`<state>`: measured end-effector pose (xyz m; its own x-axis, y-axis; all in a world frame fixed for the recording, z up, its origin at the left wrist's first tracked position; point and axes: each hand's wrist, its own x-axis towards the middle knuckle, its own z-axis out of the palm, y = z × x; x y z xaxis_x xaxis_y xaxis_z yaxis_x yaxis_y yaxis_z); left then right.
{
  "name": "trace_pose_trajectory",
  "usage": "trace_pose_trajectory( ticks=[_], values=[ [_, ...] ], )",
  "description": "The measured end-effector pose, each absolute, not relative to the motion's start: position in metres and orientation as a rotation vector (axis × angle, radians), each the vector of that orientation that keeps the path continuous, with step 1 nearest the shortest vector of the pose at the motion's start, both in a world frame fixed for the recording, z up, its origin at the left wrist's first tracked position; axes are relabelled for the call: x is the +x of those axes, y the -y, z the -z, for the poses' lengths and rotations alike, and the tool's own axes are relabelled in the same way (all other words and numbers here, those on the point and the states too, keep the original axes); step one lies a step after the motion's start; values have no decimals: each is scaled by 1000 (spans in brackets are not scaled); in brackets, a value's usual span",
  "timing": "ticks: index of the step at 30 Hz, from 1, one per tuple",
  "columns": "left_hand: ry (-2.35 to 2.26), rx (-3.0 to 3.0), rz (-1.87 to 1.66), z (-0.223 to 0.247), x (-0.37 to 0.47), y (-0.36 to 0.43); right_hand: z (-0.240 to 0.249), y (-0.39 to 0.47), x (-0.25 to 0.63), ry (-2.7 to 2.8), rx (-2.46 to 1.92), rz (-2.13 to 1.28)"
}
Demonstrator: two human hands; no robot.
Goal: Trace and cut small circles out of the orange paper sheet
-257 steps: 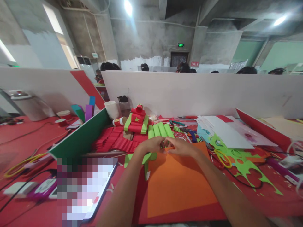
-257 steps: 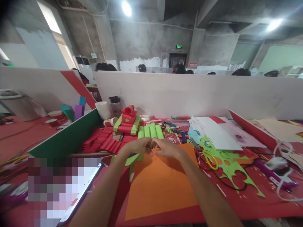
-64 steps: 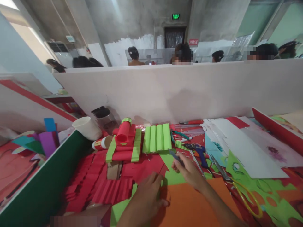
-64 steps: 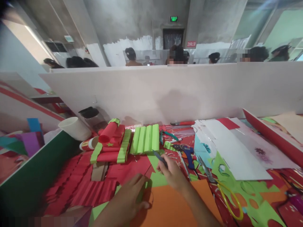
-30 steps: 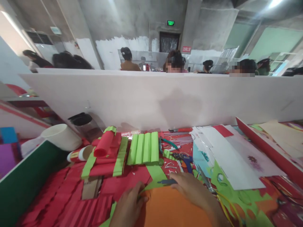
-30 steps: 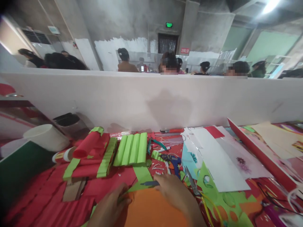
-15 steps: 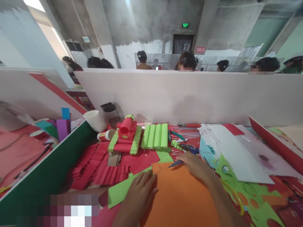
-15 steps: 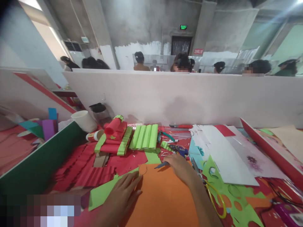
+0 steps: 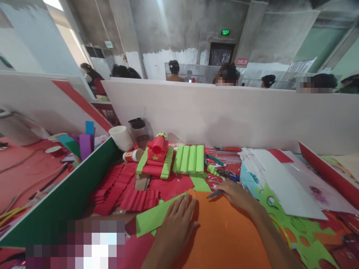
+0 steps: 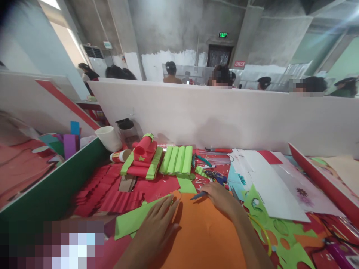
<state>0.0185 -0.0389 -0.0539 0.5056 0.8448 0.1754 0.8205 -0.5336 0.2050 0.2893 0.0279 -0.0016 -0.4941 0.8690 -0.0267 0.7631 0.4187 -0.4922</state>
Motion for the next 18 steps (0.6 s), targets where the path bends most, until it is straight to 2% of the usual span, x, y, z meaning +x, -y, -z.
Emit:
trace_pose_trajectory(
  ticks=[12,15,18],
  values=[
    [-1435,2766,-445,71,29,42,4,-36,290,2357,-1498,-568],
    [-1427,2762,-426,70,30,43,-5,-30,272,2075,-1500,-715],
    [-1430,2743,-393,71,35,45,-7,-24,244,1862,-1370,-1051]
  ],
)
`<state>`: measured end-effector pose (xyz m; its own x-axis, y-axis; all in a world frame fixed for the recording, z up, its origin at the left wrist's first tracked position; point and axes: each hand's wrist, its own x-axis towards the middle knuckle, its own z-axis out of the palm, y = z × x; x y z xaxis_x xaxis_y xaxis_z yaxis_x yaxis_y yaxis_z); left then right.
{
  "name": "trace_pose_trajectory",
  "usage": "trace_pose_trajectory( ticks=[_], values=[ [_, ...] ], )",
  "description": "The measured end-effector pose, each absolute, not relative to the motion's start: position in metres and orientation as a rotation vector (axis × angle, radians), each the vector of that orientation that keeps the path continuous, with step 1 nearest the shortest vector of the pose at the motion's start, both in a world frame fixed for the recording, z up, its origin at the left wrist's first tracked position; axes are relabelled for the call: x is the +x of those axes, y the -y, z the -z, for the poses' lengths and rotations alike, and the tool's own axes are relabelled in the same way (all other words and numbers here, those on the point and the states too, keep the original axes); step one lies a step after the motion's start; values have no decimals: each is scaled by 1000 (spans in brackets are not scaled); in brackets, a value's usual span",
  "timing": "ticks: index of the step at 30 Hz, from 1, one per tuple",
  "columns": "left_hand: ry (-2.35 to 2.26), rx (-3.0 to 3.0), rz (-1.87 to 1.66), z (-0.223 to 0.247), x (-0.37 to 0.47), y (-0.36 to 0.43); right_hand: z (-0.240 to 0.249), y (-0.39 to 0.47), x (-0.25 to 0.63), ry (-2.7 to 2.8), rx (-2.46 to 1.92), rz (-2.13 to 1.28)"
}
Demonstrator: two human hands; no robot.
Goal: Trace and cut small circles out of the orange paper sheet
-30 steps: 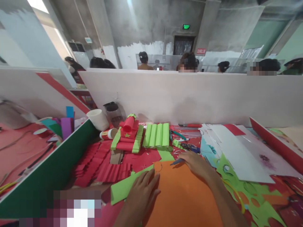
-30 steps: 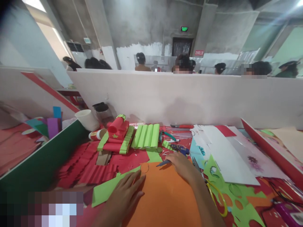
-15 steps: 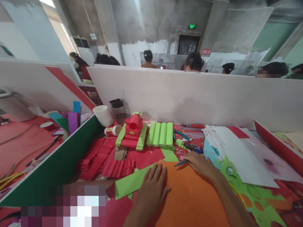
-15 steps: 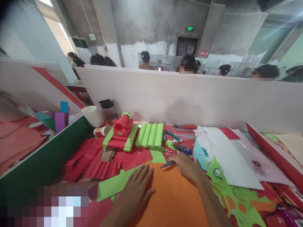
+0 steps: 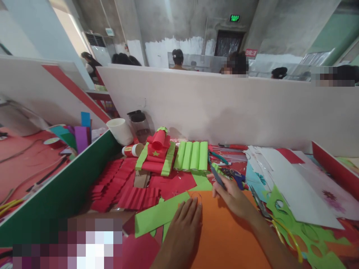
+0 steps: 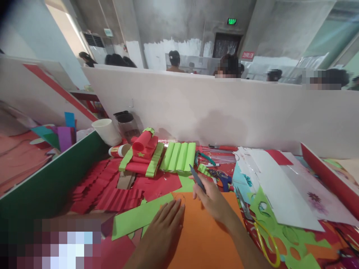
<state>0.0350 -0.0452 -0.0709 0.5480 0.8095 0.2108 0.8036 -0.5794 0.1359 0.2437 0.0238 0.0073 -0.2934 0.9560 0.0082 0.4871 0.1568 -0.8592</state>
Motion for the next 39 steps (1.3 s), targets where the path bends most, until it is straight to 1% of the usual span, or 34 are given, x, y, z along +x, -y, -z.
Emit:
trace_pose_trajectory(
  ticks=[2,5,7,9,12,15,18,21,26,32,35,39],
  values=[
    [-1445,2713,-351,72,40,47,1,-23,225,1765,-1268,-1232],
    [-1484,2664,-285,73,46,48,23,-26,206,1611,-1221,-1338],
    [-1496,2646,-273,73,47,49,38,-29,202,1613,-1258,-1290],
    [-1493,2636,-286,73,46,48,49,-32,204,1685,-1332,-1171],
    [-1464,2616,-311,72,42,45,54,-33,209,1842,-1410,-986],
    [-1458,2589,-320,70,39,42,49,-33,213,2031,-1450,-746],
    [-1473,2567,-323,70,40,39,43,-33,216,2151,-1468,-650],
    [-1489,2554,-326,72,41,37,39,-35,217,2149,-1515,-690],
    [-1487,2548,-330,76,41,36,31,-35,221,2171,-1567,-892],
    [-1482,2503,-368,68,42,37,6,-28,239,2308,-1507,-1070],
    [-1479,2470,-391,63,43,38,-2,-23,244,2371,-1496,-1073],
    [-1486,2465,-451,60,45,38,-2,-17,243,2466,-1524,-971]
  ],
)
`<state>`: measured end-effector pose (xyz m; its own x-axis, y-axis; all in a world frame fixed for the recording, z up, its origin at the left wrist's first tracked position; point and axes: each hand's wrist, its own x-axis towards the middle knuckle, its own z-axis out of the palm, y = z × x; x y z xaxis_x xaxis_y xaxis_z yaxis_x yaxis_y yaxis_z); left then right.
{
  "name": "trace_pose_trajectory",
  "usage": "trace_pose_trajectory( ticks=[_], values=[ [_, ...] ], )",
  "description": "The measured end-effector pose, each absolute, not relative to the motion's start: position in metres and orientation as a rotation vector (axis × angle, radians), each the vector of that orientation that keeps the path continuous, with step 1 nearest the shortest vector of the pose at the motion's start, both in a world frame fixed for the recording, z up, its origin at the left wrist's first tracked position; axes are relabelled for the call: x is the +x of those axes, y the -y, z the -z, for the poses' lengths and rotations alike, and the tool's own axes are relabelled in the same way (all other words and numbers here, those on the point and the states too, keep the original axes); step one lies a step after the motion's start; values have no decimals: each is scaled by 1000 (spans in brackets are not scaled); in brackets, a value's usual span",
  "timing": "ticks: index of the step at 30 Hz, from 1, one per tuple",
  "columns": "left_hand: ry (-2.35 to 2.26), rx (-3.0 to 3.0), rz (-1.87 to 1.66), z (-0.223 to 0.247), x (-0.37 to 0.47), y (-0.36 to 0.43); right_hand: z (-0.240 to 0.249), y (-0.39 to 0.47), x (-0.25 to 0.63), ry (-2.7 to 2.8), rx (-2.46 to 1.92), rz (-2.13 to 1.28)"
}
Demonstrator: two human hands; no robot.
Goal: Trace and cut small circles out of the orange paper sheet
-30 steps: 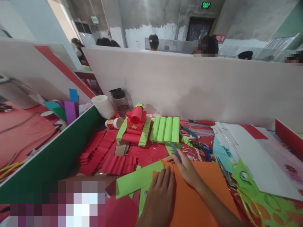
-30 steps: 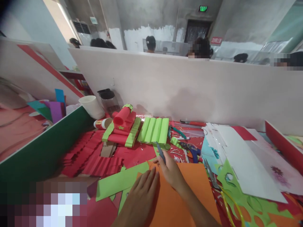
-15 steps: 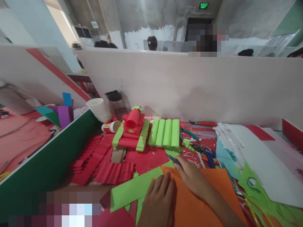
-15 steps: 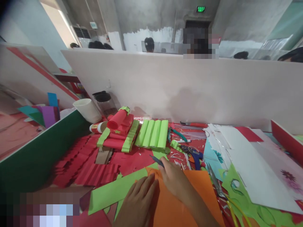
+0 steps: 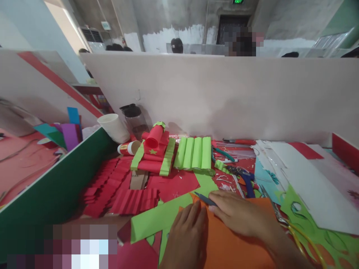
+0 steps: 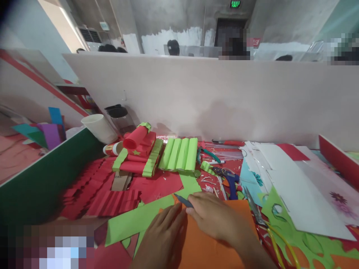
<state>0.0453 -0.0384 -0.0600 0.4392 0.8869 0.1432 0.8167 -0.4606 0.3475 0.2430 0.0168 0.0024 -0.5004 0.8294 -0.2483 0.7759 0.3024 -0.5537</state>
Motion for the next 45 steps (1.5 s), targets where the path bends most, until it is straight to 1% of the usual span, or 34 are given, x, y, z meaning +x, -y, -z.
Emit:
trace_pose_trajectory(
  ticks=[5,9,11,12,15,16,21,24,28,33,37,45],
  values=[
    [-1500,2478,-489,57,47,40,10,-19,246,2496,-1586,-847],
    [-1514,2486,-470,57,47,40,5,-26,241,2401,-1584,-726],
    [-1515,2502,-480,57,46,39,-2,-27,232,2266,-1555,-783],
    [-1507,2517,-486,57,46,39,-4,-26,226,2170,-1526,-867],
    [-1489,2569,-483,60,46,39,4,-25,210,1867,-1327,-1256],
    [-1493,2589,-475,62,45,39,12,-26,206,1789,-1297,-1287],
    [-1518,2699,-428,73,42,41,59,-36,202,1615,-1282,-1188],
    [-1518,2738,-408,76,41,43,71,-39,205,1521,-1256,-1106],
    [-1538,2754,-393,77,41,45,67,-36,208,1448,-1249,-1148],
    [-1522,2754,-376,77,42,45,52,-30,205,1322,-1083,-1379],
    [-1526,2717,-366,75,44,43,50,-30,201,1376,-962,-1513],
    [-1509,2664,-292,66,47,41,58,-30,213,1472,-970,-1434]
  ],
)
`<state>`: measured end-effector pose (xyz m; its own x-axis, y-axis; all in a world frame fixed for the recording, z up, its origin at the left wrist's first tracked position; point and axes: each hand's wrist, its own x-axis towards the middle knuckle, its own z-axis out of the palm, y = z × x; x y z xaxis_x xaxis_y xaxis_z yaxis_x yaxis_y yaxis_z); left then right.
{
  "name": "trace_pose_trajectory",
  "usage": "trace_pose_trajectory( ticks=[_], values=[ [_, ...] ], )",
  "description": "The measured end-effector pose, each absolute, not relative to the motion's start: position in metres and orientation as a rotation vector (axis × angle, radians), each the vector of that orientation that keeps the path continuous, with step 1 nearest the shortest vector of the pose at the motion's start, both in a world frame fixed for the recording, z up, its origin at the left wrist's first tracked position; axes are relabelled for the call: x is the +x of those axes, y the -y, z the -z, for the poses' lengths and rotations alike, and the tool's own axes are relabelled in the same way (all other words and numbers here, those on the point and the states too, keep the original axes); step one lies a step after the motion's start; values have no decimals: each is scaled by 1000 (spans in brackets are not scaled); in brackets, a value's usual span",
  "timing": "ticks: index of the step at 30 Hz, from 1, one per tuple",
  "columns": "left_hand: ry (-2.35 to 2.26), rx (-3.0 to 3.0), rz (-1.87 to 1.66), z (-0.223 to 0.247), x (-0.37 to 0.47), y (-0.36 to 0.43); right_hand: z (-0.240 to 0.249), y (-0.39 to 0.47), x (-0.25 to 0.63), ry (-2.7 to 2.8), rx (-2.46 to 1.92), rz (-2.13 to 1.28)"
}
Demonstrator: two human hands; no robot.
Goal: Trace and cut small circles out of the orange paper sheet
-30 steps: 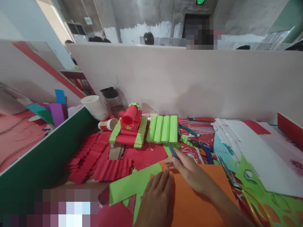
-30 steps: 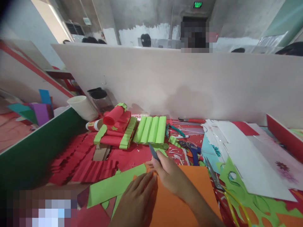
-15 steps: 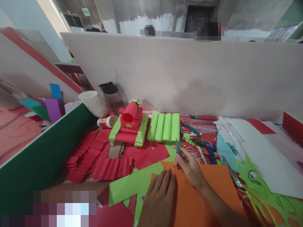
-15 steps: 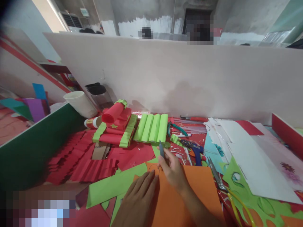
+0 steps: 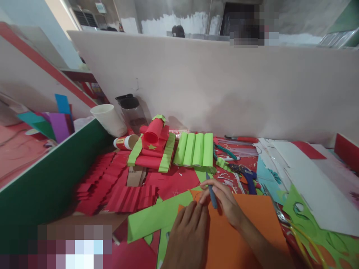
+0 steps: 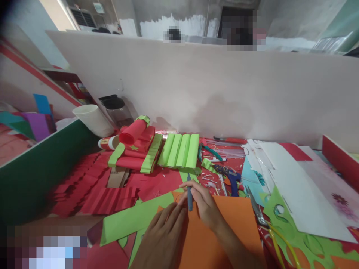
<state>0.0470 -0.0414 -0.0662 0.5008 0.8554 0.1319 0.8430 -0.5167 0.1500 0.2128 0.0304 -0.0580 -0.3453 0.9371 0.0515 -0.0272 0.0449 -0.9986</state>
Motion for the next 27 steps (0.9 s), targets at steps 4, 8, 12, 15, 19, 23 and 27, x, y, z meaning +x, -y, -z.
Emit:
trace_pose_trajectory(
  ticks=[4,8,12,15,19,23,27],
  values=[
    [-1512,2658,-286,62,46,43,55,-27,223,1609,-1108,-1282],
    [-1520,2653,-330,65,46,42,46,-28,228,2021,-1383,-839],
    [-1537,2656,-384,68,47,42,39,-29,227,2238,-1471,-638],
    [-1553,2662,-390,67,48,42,35,-28,226,2273,-1501,-683],
    [-1530,2691,-376,67,45,43,24,-21,231,2548,-1302,-630],
    [-1510,2726,-381,72,43,43,15,-13,240,2783,-1139,-536],
    [-1509,2726,-365,71,43,44,19,-11,244,2804,-1140,-330]
  ],
)
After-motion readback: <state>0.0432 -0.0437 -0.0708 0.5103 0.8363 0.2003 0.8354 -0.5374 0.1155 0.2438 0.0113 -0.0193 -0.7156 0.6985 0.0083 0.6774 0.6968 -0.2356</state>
